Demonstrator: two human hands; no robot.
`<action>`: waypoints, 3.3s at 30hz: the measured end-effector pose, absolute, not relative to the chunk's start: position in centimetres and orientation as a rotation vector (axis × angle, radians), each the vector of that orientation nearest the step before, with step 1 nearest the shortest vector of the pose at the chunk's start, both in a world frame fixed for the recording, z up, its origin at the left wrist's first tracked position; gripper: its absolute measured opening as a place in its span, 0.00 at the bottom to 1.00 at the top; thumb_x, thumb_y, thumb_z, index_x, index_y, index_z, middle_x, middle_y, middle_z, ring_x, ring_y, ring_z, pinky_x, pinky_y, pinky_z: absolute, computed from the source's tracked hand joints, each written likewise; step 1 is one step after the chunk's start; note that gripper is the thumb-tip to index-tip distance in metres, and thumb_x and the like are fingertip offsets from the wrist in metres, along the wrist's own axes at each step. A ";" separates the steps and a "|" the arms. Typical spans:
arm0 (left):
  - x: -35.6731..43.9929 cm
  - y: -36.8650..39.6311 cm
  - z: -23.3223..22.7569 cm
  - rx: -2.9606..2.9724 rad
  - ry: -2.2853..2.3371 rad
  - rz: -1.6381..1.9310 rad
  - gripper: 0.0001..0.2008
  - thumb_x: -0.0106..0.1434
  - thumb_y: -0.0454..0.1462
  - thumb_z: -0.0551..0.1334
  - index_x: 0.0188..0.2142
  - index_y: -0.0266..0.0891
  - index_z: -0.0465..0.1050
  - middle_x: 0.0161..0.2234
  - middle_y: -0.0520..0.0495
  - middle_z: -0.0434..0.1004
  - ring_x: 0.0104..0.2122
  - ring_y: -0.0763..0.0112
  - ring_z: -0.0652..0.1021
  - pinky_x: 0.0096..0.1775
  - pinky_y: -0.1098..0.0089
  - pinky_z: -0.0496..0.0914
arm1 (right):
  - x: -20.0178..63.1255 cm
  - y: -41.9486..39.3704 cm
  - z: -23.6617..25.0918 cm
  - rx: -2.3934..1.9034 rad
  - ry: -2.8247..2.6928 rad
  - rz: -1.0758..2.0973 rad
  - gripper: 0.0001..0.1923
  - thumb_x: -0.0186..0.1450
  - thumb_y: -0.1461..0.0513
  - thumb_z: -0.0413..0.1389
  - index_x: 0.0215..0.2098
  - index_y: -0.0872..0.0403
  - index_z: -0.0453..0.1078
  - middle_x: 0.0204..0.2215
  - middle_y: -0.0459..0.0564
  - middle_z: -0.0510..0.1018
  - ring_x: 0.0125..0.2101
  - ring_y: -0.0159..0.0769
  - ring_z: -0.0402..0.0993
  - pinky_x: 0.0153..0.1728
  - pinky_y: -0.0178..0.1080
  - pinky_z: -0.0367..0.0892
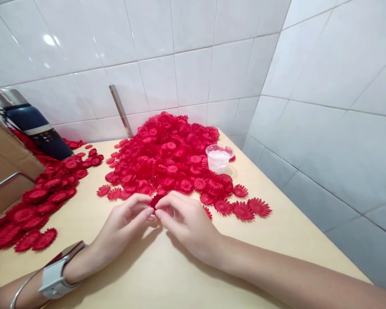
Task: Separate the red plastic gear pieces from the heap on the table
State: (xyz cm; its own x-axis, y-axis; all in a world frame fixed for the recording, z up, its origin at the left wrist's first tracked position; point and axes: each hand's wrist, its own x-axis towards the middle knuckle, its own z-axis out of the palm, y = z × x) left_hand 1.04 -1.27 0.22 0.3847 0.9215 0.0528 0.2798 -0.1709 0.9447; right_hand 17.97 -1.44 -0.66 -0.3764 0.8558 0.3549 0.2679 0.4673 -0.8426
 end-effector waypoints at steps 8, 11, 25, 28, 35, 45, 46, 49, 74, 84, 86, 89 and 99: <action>0.8 -2.0 0.1 1.718 1.101 0.761 0.08 0.61 0.38 0.55 0.40 0.39 0.66 0.38 0.48 0.75 0.37 0.71 0.76 0.37 0.75 0.69 | 17.7 -0.9 -0.6 -0.932 -1.571 1.398 0.04 0.59 0.63 0.54 0.27 0.55 0.66 0.24 0.43 0.71 0.25 0.28 0.66 0.26 0.30 0.60; 0.7 -2.1 -0.1 1.673 1.051 0.771 0.07 0.59 0.37 0.57 0.38 0.38 0.66 0.36 0.48 0.75 0.36 0.71 0.76 0.37 0.74 0.69 | 17.7 -0.8 -0.8 -0.929 -1.556 1.465 0.05 0.58 0.63 0.55 0.25 0.55 0.66 0.22 0.42 0.69 0.23 0.27 0.65 0.25 0.30 0.59; 0.8 -1.5 0.1 1.260 0.906 0.811 0.06 0.61 0.36 0.56 0.33 0.36 0.68 0.30 0.50 0.73 0.32 0.73 0.74 0.37 0.72 0.67 | 17.9 -0.6 -0.6 -0.931 -1.548 1.523 0.07 0.60 0.61 0.54 0.26 0.55 0.70 0.22 0.43 0.71 0.24 0.27 0.66 0.26 0.30 0.62; 0.8 -1.4 0.1 1.204 0.900 0.803 0.04 0.59 0.35 0.57 0.33 0.37 0.69 0.28 0.51 0.74 0.30 0.75 0.74 0.34 0.74 0.67 | 18.0 -0.6 -0.7 -0.919 -1.534 1.545 0.06 0.59 0.61 0.54 0.26 0.55 0.69 0.22 0.43 0.72 0.24 0.27 0.67 0.26 0.30 0.63; 0.7 -1.2 0.1 1.203 0.974 0.771 0.04 0.56 0.36 0.61 0.29 0.36 0.68 0.24 0.52 0.73 0.26 0.75 0.73 0.32 0.75 0.65 | 17.8 -0.5 -0.8 -0.893 -1.460 1.646 0.05 0.56 0.62 0.57 0.25 0.56 0.68 0.20 0.42 0.71 0.23 0.27 0.67 0.26 0.31 0.64; 0.6 -1.2 0.0 1.123 0.899 0.752 0.04 0.55 0.35 0.62 0.30 0.35 0.67 0.25 0.49 0.76 0.28 0.71 0.76 0.34 0.71 0.67 | 18.4 -0.2 -1.1 -0.882 -1.493 1.701 0.07 0.58 0.61 0.56 0.26 0.57 0.71 0.20 0.44 0.70 0.22 0.26 0.64 0.24 0.30 0.60; 0.6 -1.2 0.0 1.120 0.881 0.753 0.04 0.56 0.34 0.61 0.30 0.35 0.67 0.25 0.49 0.76 0.29 0.71 0.76 0.35 0.71 0.67 | 18.4 -0.1 -1.2 -0.870 -1.481 1.721 0.08 0.58 0.60 0.56 0.26 0.57 0.71 0.20 0.43 0.70 0.22 0.26 0.63 0.24 0.30 0.60; 0.6 -1.3 0.1 1.110 0.851 0.746 0.03 0.57 0.34 0.60 0.30 0.35 0.67 0.26 0.49 0.77 0.29 0.71 0.77 0.36 0.71 0.68 | 18.5 0.0 -1.6 -0.839 -1.442 1.773 0.07 0.58 0.60 0.57 0.26 0.58 0.71 0.21 0.43 0.70 0.22 0.25 0.63 0.24 0.29 0.59; 0.7 -1.5 0.0 1.161 0.886 0.721 0.05 0.54 0.34 0.63 0.30 0.35 0.69 0.28 0.50 0.74 0.30 0.73 0.74 0.36 0.72 0.67 | 17.9 -0.8 -1.0 -0.889 -1.421 1.698 0.08 0.54 0.62 0.57 0.21 0.56 0.65 0.17 0.42 0.70 0.19 0.27 0.65 0.22 0.31 0.60; 0.6 -1.5 0.5 1.215 0.882 0.719 0.06 0.55 0.35 0.62 0.33 0.35 0.71 0.31 0.48 0.74 0.33 0.68 0.75 0.39 0.67 0.69 | 18.0 -1.1 -0.4 -0.914 -1.508 1.542 0.08 0.57 0.60 0.55 0.23 0.55 0.67 0.20 0.44 0.72 0.24 0.30 0.67 0.27 0.33 0.64; 0.6 -1.5 0.5 1.214 0.876 0.736 0.06 0.56 0.36 0.61 0.32 0.34 0.72 0.31 0.47 0.74 0.33 0.67 0.75 0.40 0.66 0.69 | 18.0 -1.0 -0.4 -0.908 -1.509 1.546 0.07 0.58 0.61 0.55 0.24 0.56 0.68 0.21 0.45 0.72 0.24 0.30 0.68 0.28 0.33 0.64; 0.6 -1.5 0.3 1.204 0.894 0.750 0.04 0.56 0.35 0.61 0.31 0.35 0.71 0.30 0.49 0.74 0.33 0.69 0.75 0.39 0.68 0.69 | 18.1 -0.9 -0.5 -0.878 -1.500 1.581 0.06 0.58 0.61 0.55 0.25 0.56 0.69 0.21 0.44 0.73 0.25 0.30 0.68 0.29 0.33 0.64; 0.6 -1.5 0.3 1.222 0.895 0.772 0.02 0.57 0.34 0.60 0.29 0.36 0.71 0.28 0.52 0.75 0.30 0.75 0.74 0.35 0.76 0.67 | 18.1 -0.9 -0.8 -0.857 -1.428 1.666 0.05 0.55 0.61 0.58 0.25 0.55 0.71 0.21 0.43 0.73 0.24 0.28 0.67 0.27 0.31 0.64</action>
State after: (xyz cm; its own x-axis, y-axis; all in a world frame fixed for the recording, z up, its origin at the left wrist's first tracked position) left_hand 0.57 -1.45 0.28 0.4544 0.8776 -0.1532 -0.0234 0.1836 0.9827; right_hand 18.09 -0.89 -0.78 -0.4805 0.8770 -0.0102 -0.1241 -0.0794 -0.9891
